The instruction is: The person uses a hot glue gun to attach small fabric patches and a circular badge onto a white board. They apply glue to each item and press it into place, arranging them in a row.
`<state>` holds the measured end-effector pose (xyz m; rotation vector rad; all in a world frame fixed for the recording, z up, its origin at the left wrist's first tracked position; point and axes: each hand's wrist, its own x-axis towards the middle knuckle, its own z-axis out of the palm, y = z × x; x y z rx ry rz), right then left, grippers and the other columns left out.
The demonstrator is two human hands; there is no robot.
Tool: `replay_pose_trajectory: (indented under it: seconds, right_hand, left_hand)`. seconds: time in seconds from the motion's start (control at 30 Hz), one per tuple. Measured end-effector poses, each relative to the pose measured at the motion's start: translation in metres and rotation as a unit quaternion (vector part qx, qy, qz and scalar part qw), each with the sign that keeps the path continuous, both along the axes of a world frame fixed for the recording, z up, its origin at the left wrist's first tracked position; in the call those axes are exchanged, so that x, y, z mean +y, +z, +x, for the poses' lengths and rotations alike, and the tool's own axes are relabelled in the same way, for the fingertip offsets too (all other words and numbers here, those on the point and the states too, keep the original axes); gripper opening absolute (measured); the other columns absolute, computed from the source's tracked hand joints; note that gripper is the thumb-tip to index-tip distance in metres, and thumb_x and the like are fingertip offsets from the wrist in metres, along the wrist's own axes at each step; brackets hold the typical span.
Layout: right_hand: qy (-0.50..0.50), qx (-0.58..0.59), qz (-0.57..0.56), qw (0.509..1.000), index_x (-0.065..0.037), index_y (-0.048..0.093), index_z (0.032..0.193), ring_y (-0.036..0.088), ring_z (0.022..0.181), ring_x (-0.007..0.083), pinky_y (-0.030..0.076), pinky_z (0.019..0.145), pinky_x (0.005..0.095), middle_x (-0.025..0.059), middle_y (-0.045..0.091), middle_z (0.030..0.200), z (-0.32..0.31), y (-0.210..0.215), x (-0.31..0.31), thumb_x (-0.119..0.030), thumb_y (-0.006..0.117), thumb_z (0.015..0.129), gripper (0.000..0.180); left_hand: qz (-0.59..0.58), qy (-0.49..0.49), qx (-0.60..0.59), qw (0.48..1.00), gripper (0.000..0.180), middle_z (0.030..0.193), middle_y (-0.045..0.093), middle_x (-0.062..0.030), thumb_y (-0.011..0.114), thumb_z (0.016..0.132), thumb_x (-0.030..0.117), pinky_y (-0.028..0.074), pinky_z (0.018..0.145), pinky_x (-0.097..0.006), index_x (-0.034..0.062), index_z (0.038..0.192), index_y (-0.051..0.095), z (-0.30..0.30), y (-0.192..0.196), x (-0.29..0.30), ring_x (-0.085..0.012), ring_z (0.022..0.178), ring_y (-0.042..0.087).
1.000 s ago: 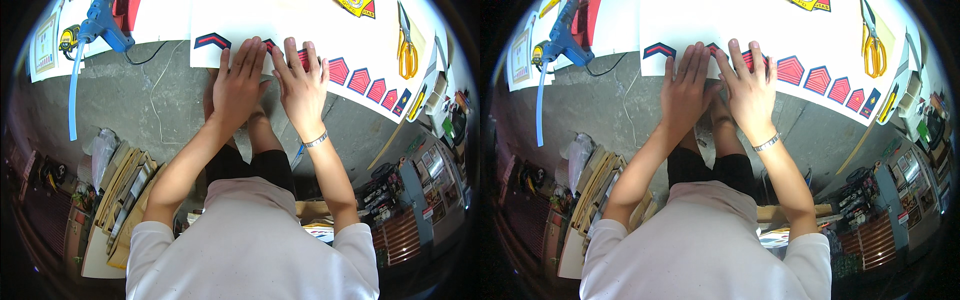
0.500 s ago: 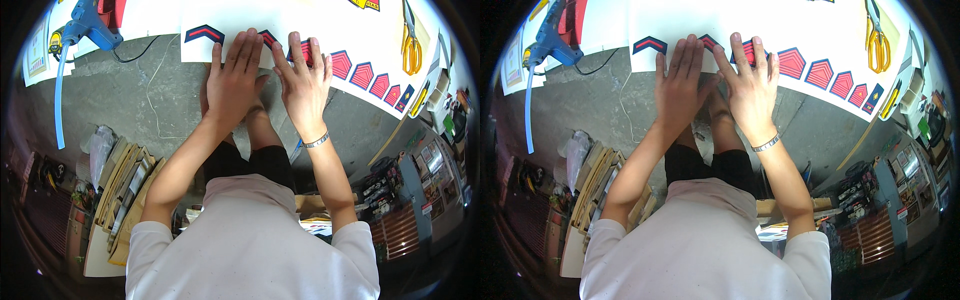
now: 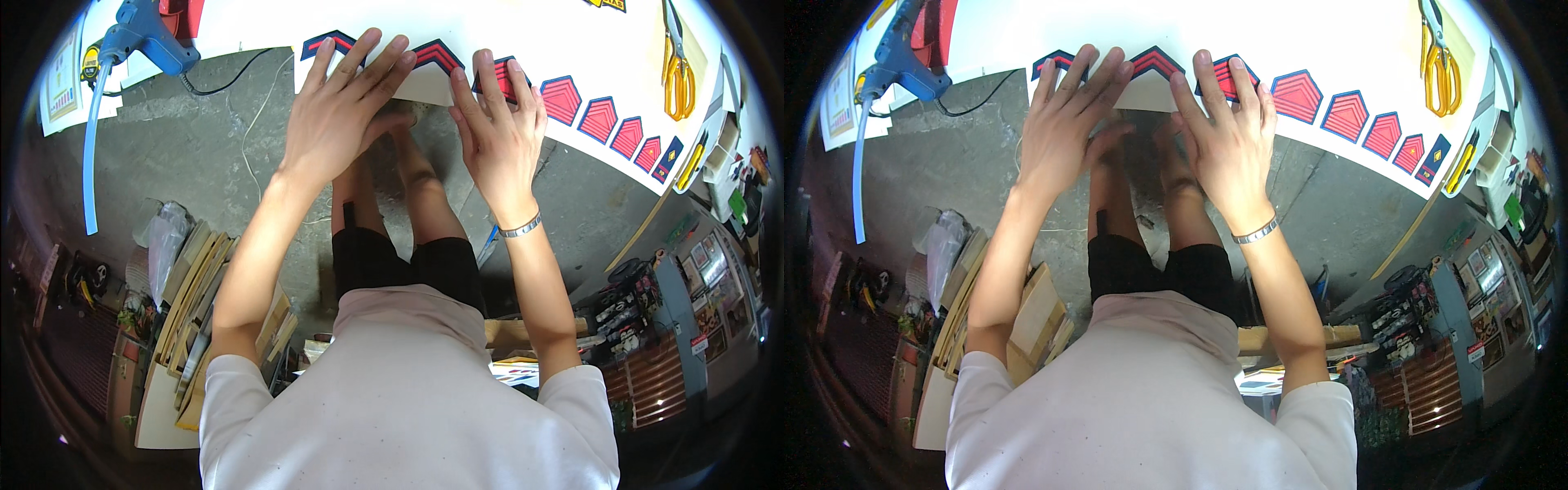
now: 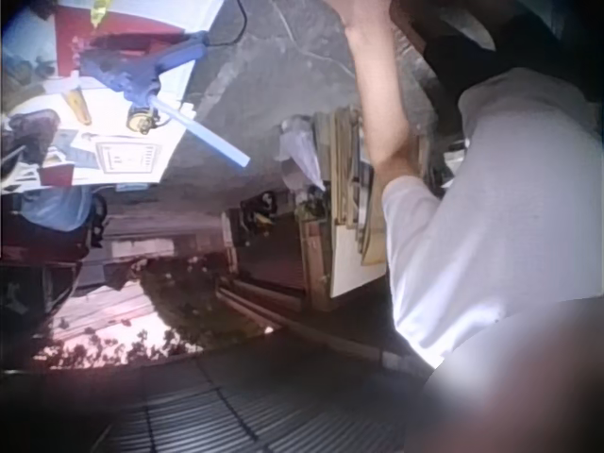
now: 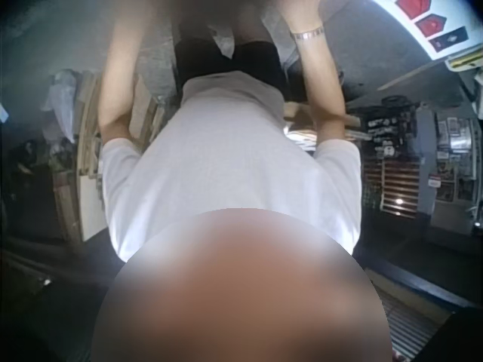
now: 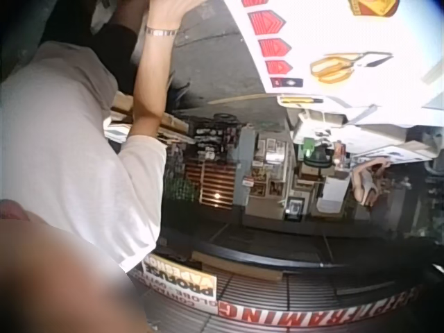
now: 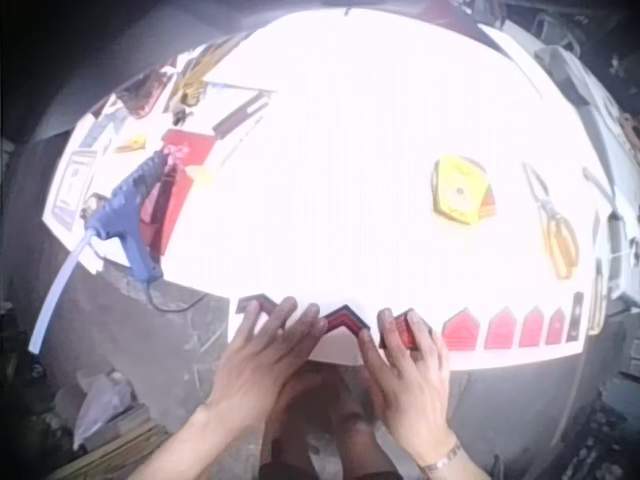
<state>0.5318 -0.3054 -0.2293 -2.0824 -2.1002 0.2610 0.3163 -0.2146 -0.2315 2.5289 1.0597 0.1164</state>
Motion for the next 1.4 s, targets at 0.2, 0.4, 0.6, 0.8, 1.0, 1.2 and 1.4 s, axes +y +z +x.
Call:
replay_pose_trajectory:
  seconds: [0.2, 0.4, 0.6, 0.8, 1.0, 1.2, 1.4]
  right_hand:
    - [-0.010, -0.059, -0.026, 0.998, -0.033, 0.061, 0.143, 0.039, 0.146, 0.0299, 0.028, 0.117, 0.0542, -0.0049, 0.045, 0.160, -0.006, 0.001, -0.001, -0.029, 0.070, 0.096, 0.048]
    - [0.021, -0.121, -0.040, 0.992, -0.023, 0.060, 0.144, 0.036, 0.148, 0.0240, 0.026, 0.119, 0.0515, -0.0077, 0.046, 0.159, -0.014, 0.004, 0.002, -0.027, 0.064, 0.099, 0.046]
    - [0.043, -0.140, -0.041, 0.988, -0.019, 0.059, 0.144, 0.036, 0.148, 0.0249, 0.027, 0.119, 0.0516, -0.0055, 0.047, 0.159, -0.013, 0.009, 0.003, -0.028, 0.064, 0.099, 0.046]
    - [-0.028, -0.022, 0.012, 0.999, -0.016, 0.057, 0.148, 0.038, 0.148, 0.0314, 0.026, 0.121, 0.0530, 0.0026, 0.048, 0.159, 0.000, 0.022, -0.005, -0.033, 0.061, 0.101, 0.050]
    - [0.023, -0.066, -0.006, 0.998, -0.017, 0.054, 0.150, 0.038, 0.148, 0.0324, 0.028, 0.120, 0.0530, 0.0020, 0.048, 0.159, -0.012, 0.005, 0.002, -0.034, 0.056, 0.104, 0.049]
    - [-0.015, -0.036, -0.005, 0.999, -0.015, 0.054, 0.150, 0.040, 0.146, 0.0334, 0.029, 0.118, 0.0543, 0.0060, 0.048, 0.158, -0.013, 0.007, 0.005, -0.036, 0.061, 0.101, 0.053]
    - [-0.039, -0.049, -0.007, 0.998, -0.015, 0.057, 0.148, 0.041, 0.145, 0.0338, 0.030, 0.118, 0.0535, 0.0057, 0.049, 0.157, -0.009, 0.012, 0.003, -0.033, 0.061, 0.101, 0.050]
  left_hand:
    - [0.113, -0.050, 0.063, 0.990, 0.067, 0.160, 0.045, 0.0040, 0.068, 0.091, 0.042, 0.025, 0.125, -0.048, 0.0176, 0.151, 0.052, 0.002, -0.009, -0.003, -0.0171, 0.154, 0.029]
    - [0.162, -0.085, 0.106, 0.977, 0.072, 0.159, 0.047, -0.0041, 0.070, 0.088, 0.034, 0.029, 0.123, -0.047, 0.0055, 0.151, 0.049, 0.007, -0.013, -0.010, -0.0162, 0.152, 0.034]
    - [0.180, -0.105, 0.155, 0.966, 0.085, 0.159, 0.046, -0.0080, 0.077, 0.080, 0.038, 0.028, 0.124, -0.047, 0.0011, 0.150, 0.047, 0.015, -0.004, -0.008, -0.0198, 0.150, 0.037]
    - [0.031, 0.028, -0.034, 0.999, 0.090, 0.160, 0.043, -0.0115, 0.078, 0.080, 0.041, 0.029, 0.123, -0.050, 0.0012, 0.153, 0.043, 0.005, 0.022, -0.011, -0.0269, 0.151, 0.036]
    - [0.041, -0.004, -0.029, 0.999, 0.089, 0.161, 0.042, -0.0069, 0.079, 0.080, 0.036, 0.030, 0.123, -0.048, 0.0072, 0.155, 0.041, 0.018, 0.002, -0.020, -0.0241, 0.150, 0.037]
    - [0.014, 0.015, 0.002, 1.000, 0.088, 0.161, 0.042, -0.0074, 0.079, 0.081, 0.035, 0.028, 0.124, -0.047, 0.0070, 0.155, 0.041, 0.027, -0.001, -0.022, -0.0237, 0.151, 0.035]
    - [-0.016, 0.003, -0.059, 0.998, 0.085, 0.162, 0.041, -0.0090, 0.079, 0.082, 0.031, 0.027, 0.125, -0.045, 0.0055, 0.154, 0.042, 0.039, 0.007, -0.031, -0.0233, 0.152, 0.034]
